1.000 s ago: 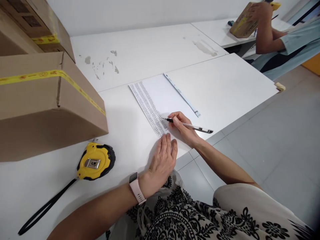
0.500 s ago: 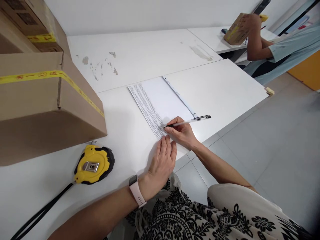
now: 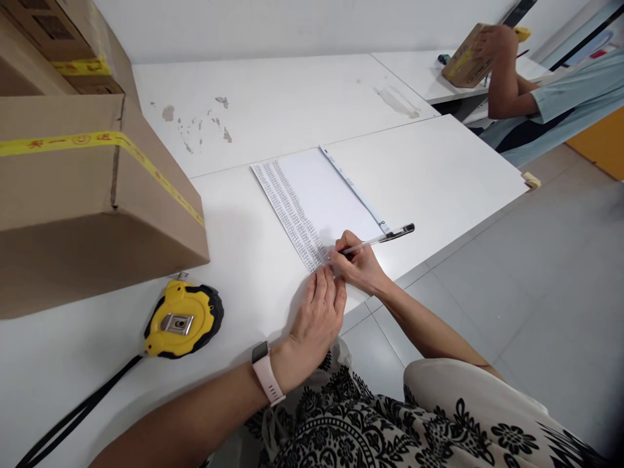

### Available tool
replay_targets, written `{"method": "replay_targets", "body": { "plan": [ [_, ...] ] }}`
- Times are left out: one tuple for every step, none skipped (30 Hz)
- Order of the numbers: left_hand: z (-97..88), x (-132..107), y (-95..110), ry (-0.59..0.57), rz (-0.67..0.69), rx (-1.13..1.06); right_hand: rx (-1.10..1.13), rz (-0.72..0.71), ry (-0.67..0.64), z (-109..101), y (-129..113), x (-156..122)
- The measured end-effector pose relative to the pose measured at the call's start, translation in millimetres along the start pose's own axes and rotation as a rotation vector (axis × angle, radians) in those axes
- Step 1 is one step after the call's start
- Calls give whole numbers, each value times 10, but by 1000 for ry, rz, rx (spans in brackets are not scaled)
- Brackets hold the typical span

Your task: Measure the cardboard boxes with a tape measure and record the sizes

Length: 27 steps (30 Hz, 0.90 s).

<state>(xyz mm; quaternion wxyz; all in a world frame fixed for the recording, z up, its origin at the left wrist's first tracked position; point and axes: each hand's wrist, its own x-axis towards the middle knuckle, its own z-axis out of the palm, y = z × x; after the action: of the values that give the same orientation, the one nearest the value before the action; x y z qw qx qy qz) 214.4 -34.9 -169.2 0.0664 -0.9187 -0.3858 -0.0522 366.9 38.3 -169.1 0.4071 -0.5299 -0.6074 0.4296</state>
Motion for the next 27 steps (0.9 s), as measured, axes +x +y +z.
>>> {"method": "replay_targets", "body": {
  "plan": [
    [2,0,1,4,2,9,2,-3,-1,0,2,1],
    [3,0,1,7,5,16,2,-5,-3,0,4,2],
    [3,0,1,9,5,23,2,-4,-5,-1,6,2],
    [3,0,2,13,4,30,2,-3,-9,-3,7,2],
    [2,0,1,17,1,36,4,-2,-13,-4,7,3],
    [0,0,1,21,-1,39,6,-1,-17,-5,5,3],
    [-3,0,0,23,-2,38,7,1,-20,-6,4,4],
    [-7,0,-2,24,-3,31,8,2,-20,-7,2,5],
    [-12,-1,-5,19,-4,18,7,2,-15,-7,0,6],
    [-18,-2,-8,9,-4,0,5,3,-12,-7,-2,8],
    [-25,-3,-11,-2,-5,-21,4,4,-9,-7,-3,9],
    [-30,-4,-14,-12,-8,-39,5,7,-10,-7,-4,11],
    [-33,-5,-15,-23,-12,-53,7,11,-12,-7,-5,11],
    [-35,-5,-15,-29,-13,-62,9,15,-15,-8,-5,12],
    [-33,-6,-15,-33,-14,-66,9,18,-16,-9,-5,11],
    [-30,-5,-13,-33,-14,-68,9,19,-14,-10,-5,11],
    [-25,-5,-12,-28,-13,-68,8,18,-8,-12,-4,11],
    [-20,-5,-10,-22,-11,-66,6,18,-2,-15,-2,10],
    [-15,-5,-8,-13,-9,-60,4,16,6,-17,-1,10],
    [-13,-5,-6,-8,-7,-51,2,13,14,-19,0,10],
    [-14,-6,-6,-6,-5,-43,-3,10,23,-20,1,11],
    [-17,-7,-5,-9,-6,-38,-10,7,30,-21,2,11],
    [-23,-7,-6,-14,-8,-39,-16,3,33,-21,2,12],
    [-30,-8,-6,-21,-11,-44,-22,0,34,-21,2,13],
    [-38,-8,-7,-27,-14,-51,-24,-3,32,-20,1,14],
    [-44,-7,-7,-34,-18,-56,-23,-5,29,-20,1,15],
    [-48,-6,-7,-36,-21,-55,-18,-5,23,-19,2,15]
  ]
}}
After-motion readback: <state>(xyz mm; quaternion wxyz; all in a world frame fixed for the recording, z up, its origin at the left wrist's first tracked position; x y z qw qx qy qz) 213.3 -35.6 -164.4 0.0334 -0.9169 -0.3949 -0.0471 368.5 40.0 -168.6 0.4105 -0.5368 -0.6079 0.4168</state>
